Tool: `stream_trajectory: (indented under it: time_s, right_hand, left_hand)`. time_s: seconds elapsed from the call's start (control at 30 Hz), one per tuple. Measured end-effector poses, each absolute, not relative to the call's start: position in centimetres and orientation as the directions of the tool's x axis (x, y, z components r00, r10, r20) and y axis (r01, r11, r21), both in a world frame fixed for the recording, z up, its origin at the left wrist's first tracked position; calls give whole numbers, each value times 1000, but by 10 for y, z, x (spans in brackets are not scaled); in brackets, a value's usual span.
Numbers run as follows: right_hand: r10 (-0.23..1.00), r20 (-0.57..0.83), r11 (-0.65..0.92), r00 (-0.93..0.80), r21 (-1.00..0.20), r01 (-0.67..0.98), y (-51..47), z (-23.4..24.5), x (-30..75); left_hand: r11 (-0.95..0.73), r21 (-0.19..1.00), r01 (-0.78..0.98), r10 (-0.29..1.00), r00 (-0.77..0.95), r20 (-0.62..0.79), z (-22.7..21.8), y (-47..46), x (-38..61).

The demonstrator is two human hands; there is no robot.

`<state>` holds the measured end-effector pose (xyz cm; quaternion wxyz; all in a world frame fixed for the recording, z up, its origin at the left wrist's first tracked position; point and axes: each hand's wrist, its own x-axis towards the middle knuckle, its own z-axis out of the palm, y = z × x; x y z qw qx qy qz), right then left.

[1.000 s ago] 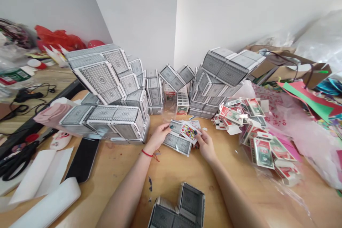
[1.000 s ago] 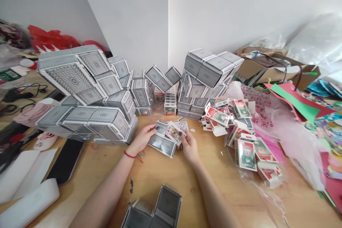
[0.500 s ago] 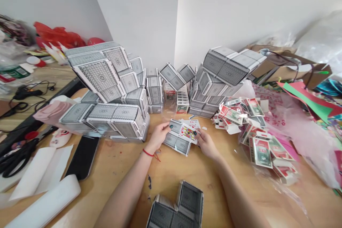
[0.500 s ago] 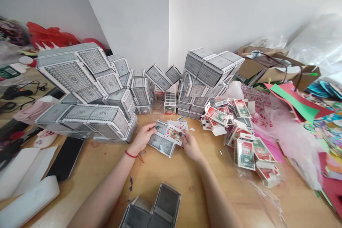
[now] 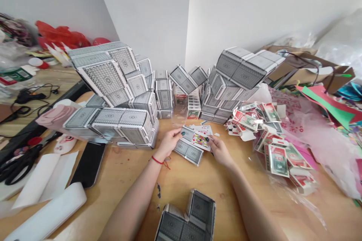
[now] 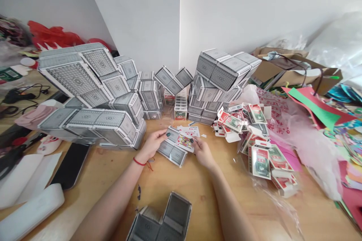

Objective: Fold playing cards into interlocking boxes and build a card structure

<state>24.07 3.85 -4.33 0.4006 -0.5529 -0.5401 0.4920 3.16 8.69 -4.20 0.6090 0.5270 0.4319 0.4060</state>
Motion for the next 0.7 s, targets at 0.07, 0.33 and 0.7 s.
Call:
stream_trajectory:
  time_s: [0.07,0.33,0.7]
  right_hand:
    - [993,-101,-90,-54,-978,187,38,-43,237]
    - [992,-117,-109,-46,-983,146,39,-45,233]
    - [998,-58,-54,-11,-971,232,38,-39,222]
  left_hand:
    - [116,993,-33,956,275,-103,-43,87,32]
    - [76,997,27,947,310,-80,-45,86,32]
    - [38,998,53,931,361,-54,-35,81,37]
